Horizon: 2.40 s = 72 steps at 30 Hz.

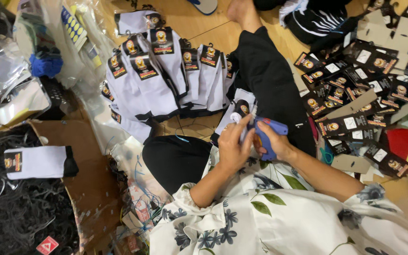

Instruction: The person labels pairs of white socks by hand using a plastic tag fastener tool, then gathers the labeled socks into stacks and moves them to a cardboard box filled with plastic hangers.

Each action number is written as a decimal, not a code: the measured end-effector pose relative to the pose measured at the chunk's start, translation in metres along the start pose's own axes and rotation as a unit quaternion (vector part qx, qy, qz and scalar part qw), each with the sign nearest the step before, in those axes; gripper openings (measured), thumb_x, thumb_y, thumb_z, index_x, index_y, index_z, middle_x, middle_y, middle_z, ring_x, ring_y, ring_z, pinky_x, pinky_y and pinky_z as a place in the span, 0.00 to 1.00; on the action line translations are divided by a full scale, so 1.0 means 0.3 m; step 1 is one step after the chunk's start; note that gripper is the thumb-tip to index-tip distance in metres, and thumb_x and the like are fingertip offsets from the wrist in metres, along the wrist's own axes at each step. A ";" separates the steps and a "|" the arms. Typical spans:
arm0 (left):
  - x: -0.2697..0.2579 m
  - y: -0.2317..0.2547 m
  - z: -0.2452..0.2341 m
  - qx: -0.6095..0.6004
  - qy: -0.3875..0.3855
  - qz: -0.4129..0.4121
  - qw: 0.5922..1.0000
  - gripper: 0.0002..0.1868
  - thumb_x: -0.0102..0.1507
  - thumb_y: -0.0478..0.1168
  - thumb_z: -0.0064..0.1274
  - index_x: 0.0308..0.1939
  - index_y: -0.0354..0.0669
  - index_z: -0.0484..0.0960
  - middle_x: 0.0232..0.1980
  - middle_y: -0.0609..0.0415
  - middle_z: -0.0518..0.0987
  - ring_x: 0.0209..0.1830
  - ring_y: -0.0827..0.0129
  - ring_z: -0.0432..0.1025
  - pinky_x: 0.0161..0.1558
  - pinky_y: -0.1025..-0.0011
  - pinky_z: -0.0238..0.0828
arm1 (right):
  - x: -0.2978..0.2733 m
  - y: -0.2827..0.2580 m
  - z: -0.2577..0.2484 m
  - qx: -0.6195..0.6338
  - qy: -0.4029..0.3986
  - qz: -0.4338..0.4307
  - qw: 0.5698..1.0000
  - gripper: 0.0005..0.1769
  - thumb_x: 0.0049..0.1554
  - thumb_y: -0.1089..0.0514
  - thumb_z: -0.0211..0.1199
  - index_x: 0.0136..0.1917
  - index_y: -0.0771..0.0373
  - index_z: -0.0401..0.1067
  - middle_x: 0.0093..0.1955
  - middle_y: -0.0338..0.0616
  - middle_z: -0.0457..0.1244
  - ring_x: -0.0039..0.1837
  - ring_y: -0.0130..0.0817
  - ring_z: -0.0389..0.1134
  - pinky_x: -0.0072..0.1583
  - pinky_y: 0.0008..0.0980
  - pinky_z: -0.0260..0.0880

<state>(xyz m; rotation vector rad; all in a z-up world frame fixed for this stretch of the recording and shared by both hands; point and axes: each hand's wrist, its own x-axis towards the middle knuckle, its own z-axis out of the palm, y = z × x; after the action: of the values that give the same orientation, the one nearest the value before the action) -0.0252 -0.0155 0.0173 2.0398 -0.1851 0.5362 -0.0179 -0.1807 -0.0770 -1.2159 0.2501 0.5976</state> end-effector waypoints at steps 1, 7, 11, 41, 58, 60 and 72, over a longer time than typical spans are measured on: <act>0.008 -0.021 0.002 -0.004 -0.004 0.002 1.000 0.19 0.64 0.38 0.58 0.60 0.44 0.82 0.30 0.47 0.75 0.31 0.48 0.75 0.38 0.57 0.73 | -0.002 -0.033 0.014 0.002 0.005 -0.002 1.000 0.29 0.65 0.39 0.56 0.34 0.66 0.68 0.20 0.48 0.59 0.18 0.30 0.57 0.25 0.35 0.64; 0.158 -0.197 -0.065 -0.124 0.095 -0.101 0.982 0.15 0.61 0.29 0.56 0.51 0.43 0.86 0.49 0.45 0.86 0.55 0.50 0.79 0.60 0.58 0.70 | -0.064 -0.381 -0.039 -0.136 -0.057 -0.114 0.982 0.15 0.60 0.54 0.66 0.35 0.64 0.78 0.33 0.45 0.70 0.38 0.29 0.71 0.47 0.29 0.73; 0.396 -0.242 -0.273 -0.121 0.156 -0.052 0.979 0.32 0.68 0.38 0.58 0.72 0.35 0.62 0.73 0.38 0.65 0.78 0.54 0.55 0.79 0.57 0.44 | -0.078 -0.591 -0.184 -0.257 0.114 -0.156 0.947 0.14 0.64 0.46 0.65 0.46 0.57 0.76 0.42 0.43 0.69 0.42 0.32 0.72 0.53 0.32 0.77; 0.382 -0.853 -0.287 0.404 0.167 -0.059 0.897 0.47 0.64 0.54 0.70 0.81 0.60 0.58 0.82 0.47 0.51 0.82 0.46 0.43 0.76 0.43 0.34 | 0.073 -0.372 -0.346 -0.538 0.147 -0.229 0.798 0.18 0.51 0.56 0.75 0.49 0.67 0.73 0.40 0.60 0.68 0.46 0.62 0.70 0.50 0.51 0.68; -0.170 -0.810 0.386 0.371 -0.202 0.108 0.900 0.07 0.64 0.38 0.47 0.45 0.52 0.68 0.39 0.58 0.66 0.38 0.63 0.66 0.37 0.66 0.64 | 0.235 -0.147 -0.474 -0.354 0.310 -0.173 0.865 0.11 0.54 0.61 0.75 0.50 0.55 0.80 0.45 0.46 0.70 0.48 0.37 0.74 0.47 0.29 0.75; -0.162 -0.829 0.391 0.352 -0.209 0.155 0.899 0.15 0.64 0.35 0.45 0.54 0.51 0.67 0.40 0.54 0.67 0.37 0.60 0.66 0.37 0.63 0.62 | 0.241 -0.146 -0.485 -0.358 0.301 -0.186 0.864 0.11 0.54 0.64 0.73 0.50 0.55 0.79 0.47 0.43 0.71 0.49 0.33 0.74 0.49 0.30 0.74; -0.166 -0.886 0.452 0.344 -0.253 0.096 0.899 0.14 0.64 0.34 0.47 0.53 0.47 0.68 0.46 0.51 0.72 0.38 0.59 0.73 0.40 0.64 0.68 | 0.258 -0.138 -0.508 -0.375 0.316 -0.242 0.837 0.11 0.55 0.67 0.72 0.51 0.58 0.80 0.46 0.44 0.71 0.47 0.34 0.73 0.50 0.32 0.72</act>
<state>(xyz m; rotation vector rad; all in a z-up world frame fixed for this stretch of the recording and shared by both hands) 0.0622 -0.0011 -0.2720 2.8543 -0.5792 0.1735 0.0885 -0.3086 -0.1339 -2.1449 0.2480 -0.2214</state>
